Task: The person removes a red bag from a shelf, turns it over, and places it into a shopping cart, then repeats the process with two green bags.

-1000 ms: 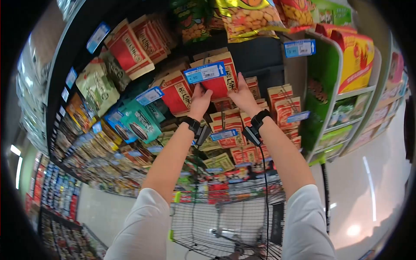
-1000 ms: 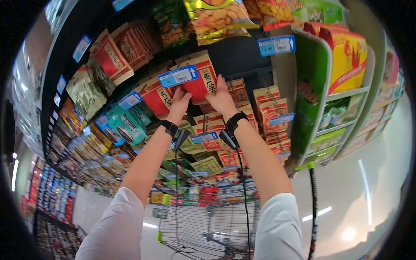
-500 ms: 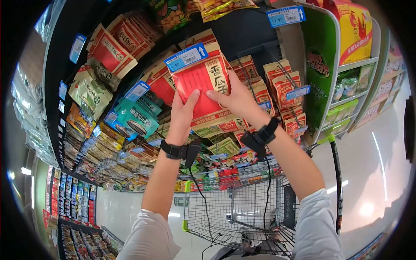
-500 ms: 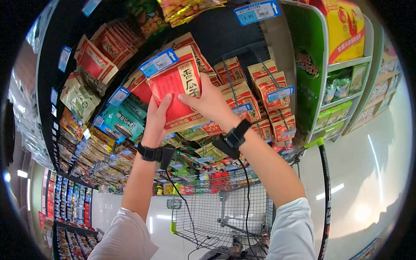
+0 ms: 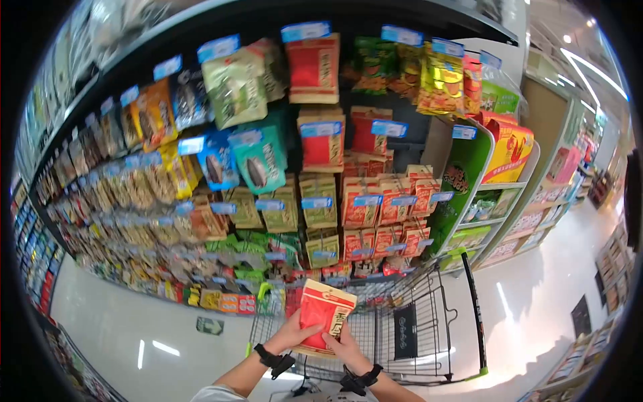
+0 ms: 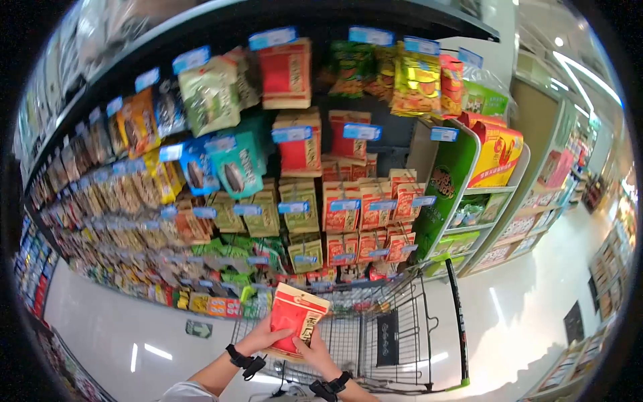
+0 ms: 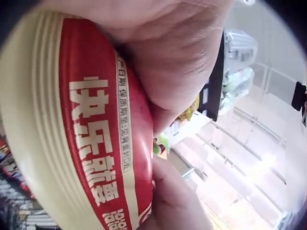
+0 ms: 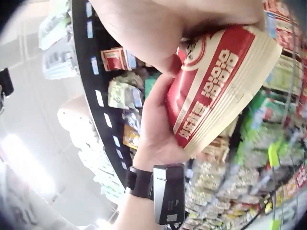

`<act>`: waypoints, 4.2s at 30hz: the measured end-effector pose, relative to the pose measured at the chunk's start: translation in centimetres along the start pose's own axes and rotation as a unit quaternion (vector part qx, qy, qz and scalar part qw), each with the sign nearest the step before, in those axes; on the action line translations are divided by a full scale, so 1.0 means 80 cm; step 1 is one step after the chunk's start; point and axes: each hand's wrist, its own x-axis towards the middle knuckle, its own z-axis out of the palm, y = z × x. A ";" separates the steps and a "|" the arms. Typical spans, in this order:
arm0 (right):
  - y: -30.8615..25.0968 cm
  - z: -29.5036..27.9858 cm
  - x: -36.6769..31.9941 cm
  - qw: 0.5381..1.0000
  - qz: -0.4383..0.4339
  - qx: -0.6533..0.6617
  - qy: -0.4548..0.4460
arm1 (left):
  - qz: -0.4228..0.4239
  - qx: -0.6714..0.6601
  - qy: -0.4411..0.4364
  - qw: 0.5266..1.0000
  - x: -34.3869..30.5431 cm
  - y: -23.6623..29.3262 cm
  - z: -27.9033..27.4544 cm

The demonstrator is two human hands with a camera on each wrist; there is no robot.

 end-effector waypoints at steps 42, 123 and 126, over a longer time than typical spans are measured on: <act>-0.139 0.116 -0.120 0.966 0.018 0.009 -0.259 | -0.123 -0.157 -0.009 0.980 -0.258 0.022 -0.059; -0.079 0.126 -0.117 0.971 0.161 0.068 -0.166 | -0.057 -0.177 0.112 0.976 -0.278 0.007 -0.050; -0.072 0.128 -0.119 0.972 0.165 0.070 -0.150 | -0.042 -0.161 0.120 0.979 -0.276 0.007 -0.047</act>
